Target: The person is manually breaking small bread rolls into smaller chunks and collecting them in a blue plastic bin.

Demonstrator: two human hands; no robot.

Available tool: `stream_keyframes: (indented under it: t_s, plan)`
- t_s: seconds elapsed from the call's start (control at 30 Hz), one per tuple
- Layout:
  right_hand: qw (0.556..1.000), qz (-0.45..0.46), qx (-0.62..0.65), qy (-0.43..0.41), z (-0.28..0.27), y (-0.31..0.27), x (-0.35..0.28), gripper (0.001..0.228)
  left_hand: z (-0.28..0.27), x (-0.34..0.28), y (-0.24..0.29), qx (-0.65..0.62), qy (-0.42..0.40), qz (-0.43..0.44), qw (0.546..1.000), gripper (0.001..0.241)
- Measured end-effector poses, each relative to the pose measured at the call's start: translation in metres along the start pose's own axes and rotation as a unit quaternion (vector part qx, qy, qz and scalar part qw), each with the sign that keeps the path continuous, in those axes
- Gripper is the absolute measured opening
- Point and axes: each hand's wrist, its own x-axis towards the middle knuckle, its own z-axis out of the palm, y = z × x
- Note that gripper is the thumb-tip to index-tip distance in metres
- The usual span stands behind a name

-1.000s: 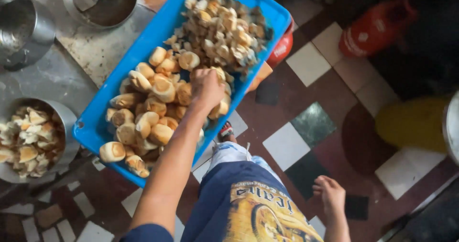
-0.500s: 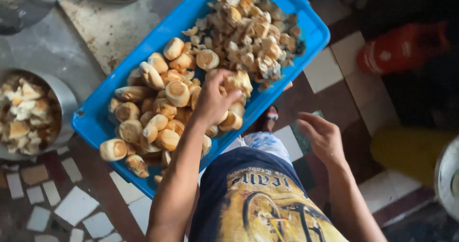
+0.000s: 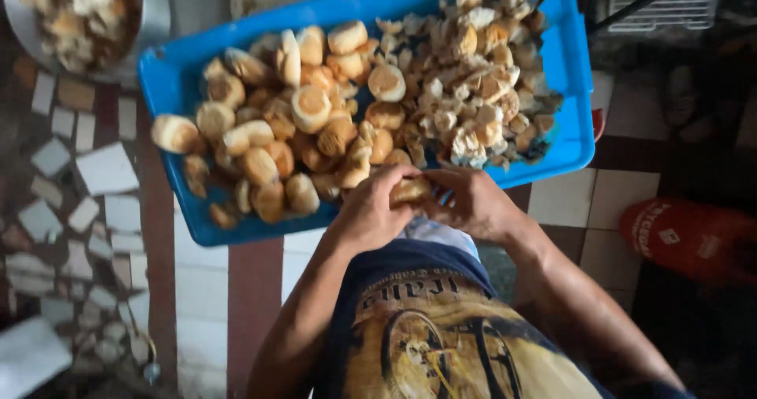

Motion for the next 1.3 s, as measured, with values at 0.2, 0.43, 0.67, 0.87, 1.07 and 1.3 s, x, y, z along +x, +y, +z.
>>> stream_keyframes:
  t_s: [0.2,0.43,0.67,0.87,1.07,1.3]
  plan:
    - [0.999,0.007,0.033,0.024,-0.004,0.033,0.001,0.028,0.009,0.001,0.03,0.012,0.057,-0.013,0.998,0.041]
    - [0.939,0.091,0.318,0.098,-0.025,0.014,-0.001,0.036,-0.012,0.003,0.016,-0.303,0.07,0.067,0.948,0.037]
    - [0.992,0.006,0.033,0.122,0.017,0.016,-0.004,0.035,-0.015,0.001,-0.001,-0.093,0.076,0.118,0.986,0.036]
    - [0.934,0.074,0.252,0.244,0.042,-0.012,0.004,0.019,-0.037,-0.003,-0.029,-0.379,-0.039,0.143,0.914,0.031]
    - [0.917,0.118,0.239,0.297,0.035,-0.023,0.005,0.018,-0.037,-0.008,-0.036,-0.52,-0.08,0.159,0.836,0.036]
    - [0.996,0.034,0.042,0.077,0.01,-0.022,0.012,0.052,-0.017,0.003,-0.02,-0.077,0.172,0.185,0.965,0.047]
